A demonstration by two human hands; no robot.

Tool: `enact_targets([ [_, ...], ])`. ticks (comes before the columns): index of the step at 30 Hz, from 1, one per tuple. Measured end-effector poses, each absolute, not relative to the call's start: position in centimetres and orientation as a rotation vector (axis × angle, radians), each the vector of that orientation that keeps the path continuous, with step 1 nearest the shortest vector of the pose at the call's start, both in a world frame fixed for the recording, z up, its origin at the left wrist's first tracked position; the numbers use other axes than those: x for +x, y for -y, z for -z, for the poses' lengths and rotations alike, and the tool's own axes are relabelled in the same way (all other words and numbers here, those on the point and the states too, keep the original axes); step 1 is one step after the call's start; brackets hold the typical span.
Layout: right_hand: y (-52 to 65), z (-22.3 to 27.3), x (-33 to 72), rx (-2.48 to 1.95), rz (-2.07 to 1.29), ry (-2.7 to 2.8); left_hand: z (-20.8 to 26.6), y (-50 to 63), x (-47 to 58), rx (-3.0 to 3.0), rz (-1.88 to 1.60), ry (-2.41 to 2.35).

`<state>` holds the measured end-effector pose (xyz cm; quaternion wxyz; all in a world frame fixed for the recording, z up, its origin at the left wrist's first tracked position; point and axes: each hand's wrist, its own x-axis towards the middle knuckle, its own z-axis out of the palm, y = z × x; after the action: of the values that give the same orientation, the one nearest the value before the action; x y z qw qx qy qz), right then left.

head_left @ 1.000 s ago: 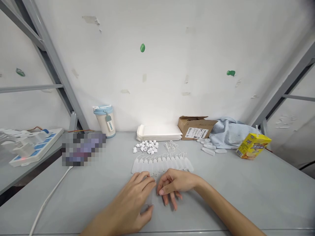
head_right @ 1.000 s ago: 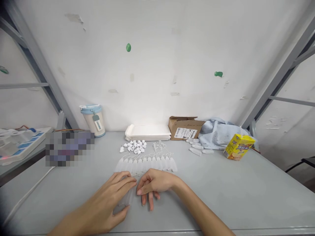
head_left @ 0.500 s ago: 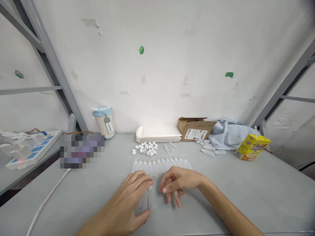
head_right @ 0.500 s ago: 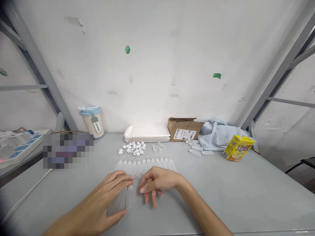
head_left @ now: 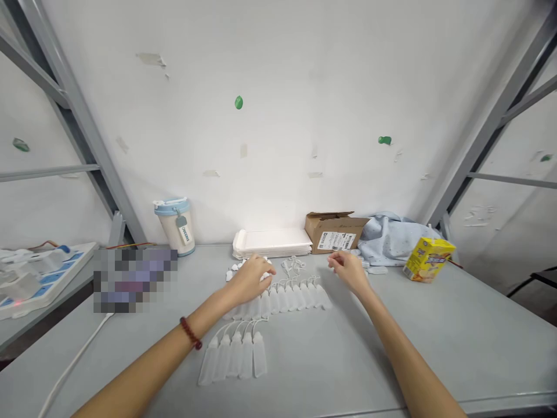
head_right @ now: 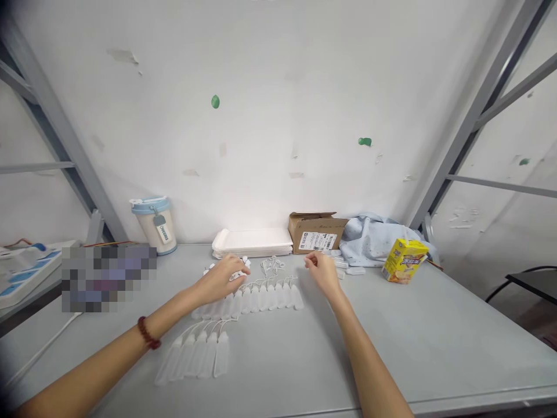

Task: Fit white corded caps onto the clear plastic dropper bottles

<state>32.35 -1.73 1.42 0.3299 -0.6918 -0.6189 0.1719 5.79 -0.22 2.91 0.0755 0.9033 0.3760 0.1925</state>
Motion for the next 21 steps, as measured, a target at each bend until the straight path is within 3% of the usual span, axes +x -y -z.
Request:
enact_targets([
  [9, 1.9, -1.0, 34.8, -2.312, 0.078, 1.431, -1.4, -4.4, 9.9, 2.887, -0.486, -1.114],
  [21, 2.4, -0.3, 36.3, -2.507, 0.077, 1.5, -1.7, -6.3, 10.4, 2.833, -0.529, -1.033],
])
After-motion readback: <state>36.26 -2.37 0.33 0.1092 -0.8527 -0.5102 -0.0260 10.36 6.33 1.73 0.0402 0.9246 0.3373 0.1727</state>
